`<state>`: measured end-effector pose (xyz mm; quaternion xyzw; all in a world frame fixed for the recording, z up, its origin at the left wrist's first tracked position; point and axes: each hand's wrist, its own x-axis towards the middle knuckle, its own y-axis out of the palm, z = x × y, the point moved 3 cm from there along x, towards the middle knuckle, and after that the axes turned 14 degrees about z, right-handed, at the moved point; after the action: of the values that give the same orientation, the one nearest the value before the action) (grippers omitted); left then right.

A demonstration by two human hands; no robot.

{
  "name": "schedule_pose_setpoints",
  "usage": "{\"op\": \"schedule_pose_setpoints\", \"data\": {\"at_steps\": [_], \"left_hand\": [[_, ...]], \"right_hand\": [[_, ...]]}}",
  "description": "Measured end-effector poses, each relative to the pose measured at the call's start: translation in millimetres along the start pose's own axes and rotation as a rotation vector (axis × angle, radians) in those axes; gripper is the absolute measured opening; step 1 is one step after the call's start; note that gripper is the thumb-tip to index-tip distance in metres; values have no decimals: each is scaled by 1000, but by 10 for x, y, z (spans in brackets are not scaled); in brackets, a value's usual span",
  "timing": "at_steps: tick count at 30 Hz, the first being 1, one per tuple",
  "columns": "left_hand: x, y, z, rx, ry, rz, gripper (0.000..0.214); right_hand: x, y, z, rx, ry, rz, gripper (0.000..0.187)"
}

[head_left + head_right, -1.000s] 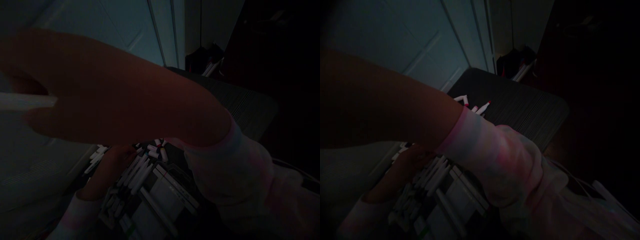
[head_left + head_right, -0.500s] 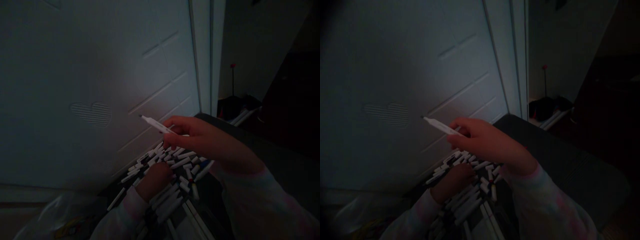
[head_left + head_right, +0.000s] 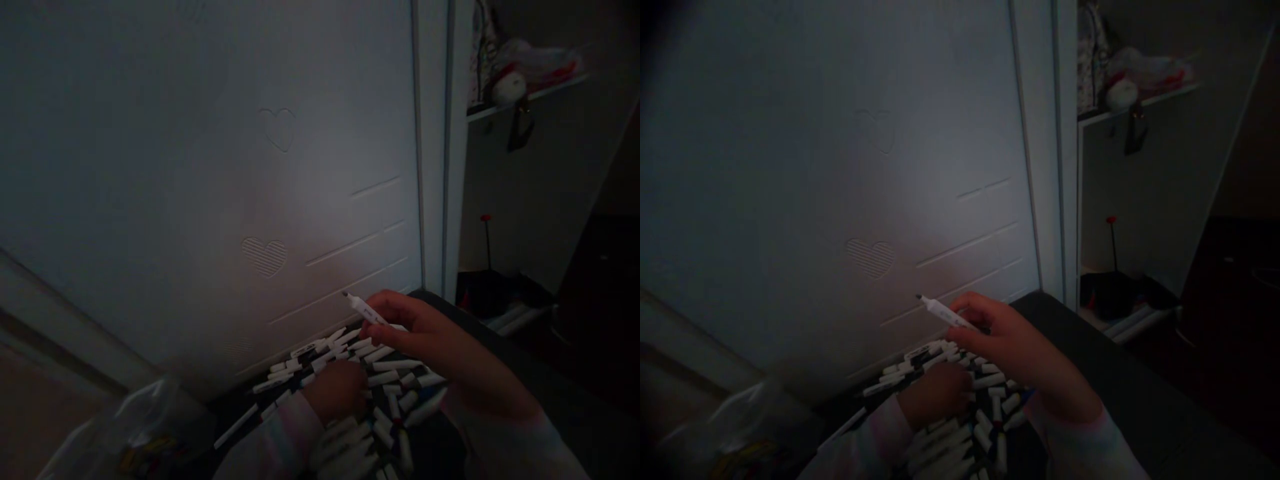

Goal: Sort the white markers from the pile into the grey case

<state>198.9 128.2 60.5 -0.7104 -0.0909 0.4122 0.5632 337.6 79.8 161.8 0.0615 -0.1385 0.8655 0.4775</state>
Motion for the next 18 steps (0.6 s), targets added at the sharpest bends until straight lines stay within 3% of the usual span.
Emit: {"op": "schedule_pose_setpoints", "data": {"at_steps": [4,7,9,13,15,18], "left_hand": [[-443,-359,-34,-191,-2,-253,21],[-923,-665,-188,-508,179,-770,9],[-1155,-767,-356,-530,332,-929,6],[-1338,-823,-569,-505,464,-996,14],[-1362,-821,-570,-483,417,-981,14],[-1393,-786,-468,-459,228,-947,7]], "right_hand": [[-21,-14,20,54,-43,-25,22],[-42,17,35,124,-37,-74,22],[-62,63,60,150,-27,-107,20],[-113,145,124,167,-49,-142,16],[-135,156,144,152,-70,-146,17],[-152,143,149,114,-73,-148,19]]}}
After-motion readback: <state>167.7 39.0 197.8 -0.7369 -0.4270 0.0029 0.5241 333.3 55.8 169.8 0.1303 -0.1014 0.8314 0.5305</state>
